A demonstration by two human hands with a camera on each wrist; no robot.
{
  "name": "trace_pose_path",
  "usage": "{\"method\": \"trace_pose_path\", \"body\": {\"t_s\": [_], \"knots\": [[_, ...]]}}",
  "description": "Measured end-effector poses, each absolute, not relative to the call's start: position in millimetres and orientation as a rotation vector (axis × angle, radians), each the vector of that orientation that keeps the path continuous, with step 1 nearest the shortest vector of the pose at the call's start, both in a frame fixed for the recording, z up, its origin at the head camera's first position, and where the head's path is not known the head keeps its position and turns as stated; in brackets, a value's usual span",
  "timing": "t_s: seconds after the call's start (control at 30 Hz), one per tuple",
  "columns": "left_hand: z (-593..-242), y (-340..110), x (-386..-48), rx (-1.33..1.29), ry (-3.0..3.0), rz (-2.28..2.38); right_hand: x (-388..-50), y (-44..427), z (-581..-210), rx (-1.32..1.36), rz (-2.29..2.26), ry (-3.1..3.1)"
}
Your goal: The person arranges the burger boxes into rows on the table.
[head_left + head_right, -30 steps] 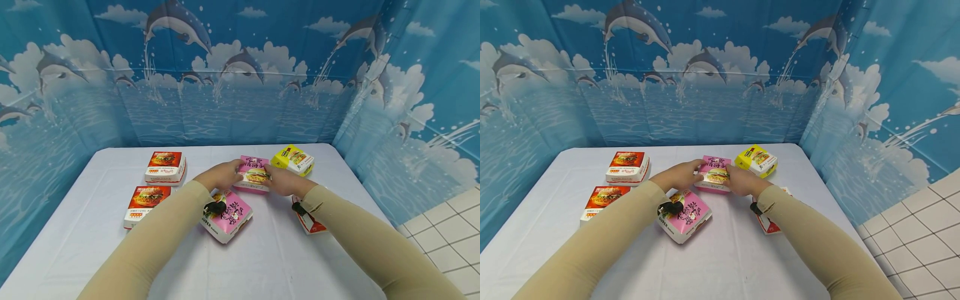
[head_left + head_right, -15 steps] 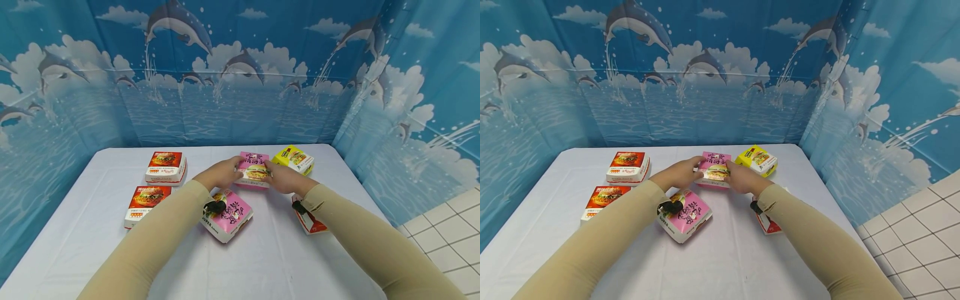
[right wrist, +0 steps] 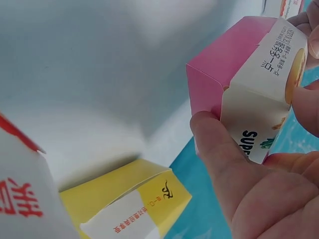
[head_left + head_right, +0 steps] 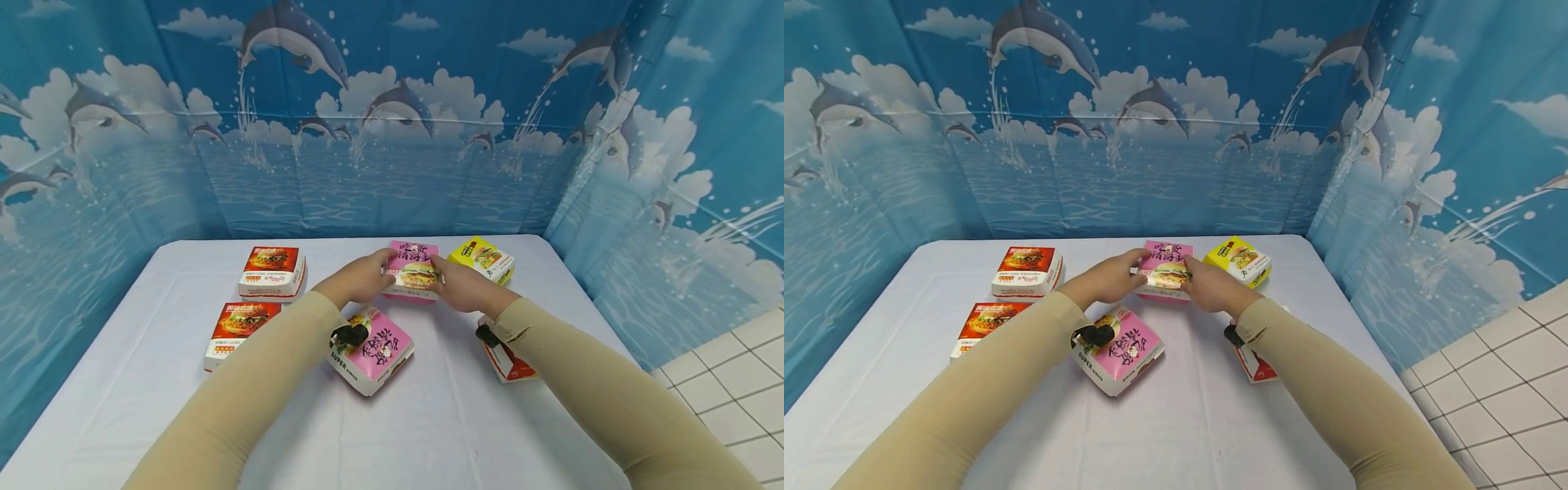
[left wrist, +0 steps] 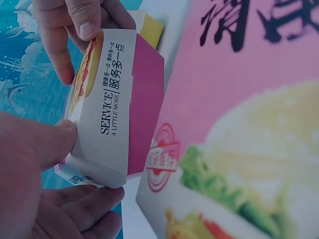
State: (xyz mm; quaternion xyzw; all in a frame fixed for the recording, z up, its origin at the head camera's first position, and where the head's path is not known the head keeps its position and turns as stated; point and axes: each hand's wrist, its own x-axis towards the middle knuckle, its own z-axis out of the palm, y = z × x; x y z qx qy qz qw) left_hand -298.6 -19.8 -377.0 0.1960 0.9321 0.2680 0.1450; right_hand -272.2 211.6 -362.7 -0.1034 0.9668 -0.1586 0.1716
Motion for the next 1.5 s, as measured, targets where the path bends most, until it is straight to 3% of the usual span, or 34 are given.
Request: {"method": "trace_pose_path", "body": {"t_s": [1.5], "knots": [[-370.0, -60.9, -301.3, 0.37, 2.768, 0.832, -293.5, 161.4, -361.4, -0.37, -0.554, 2.76]]}}
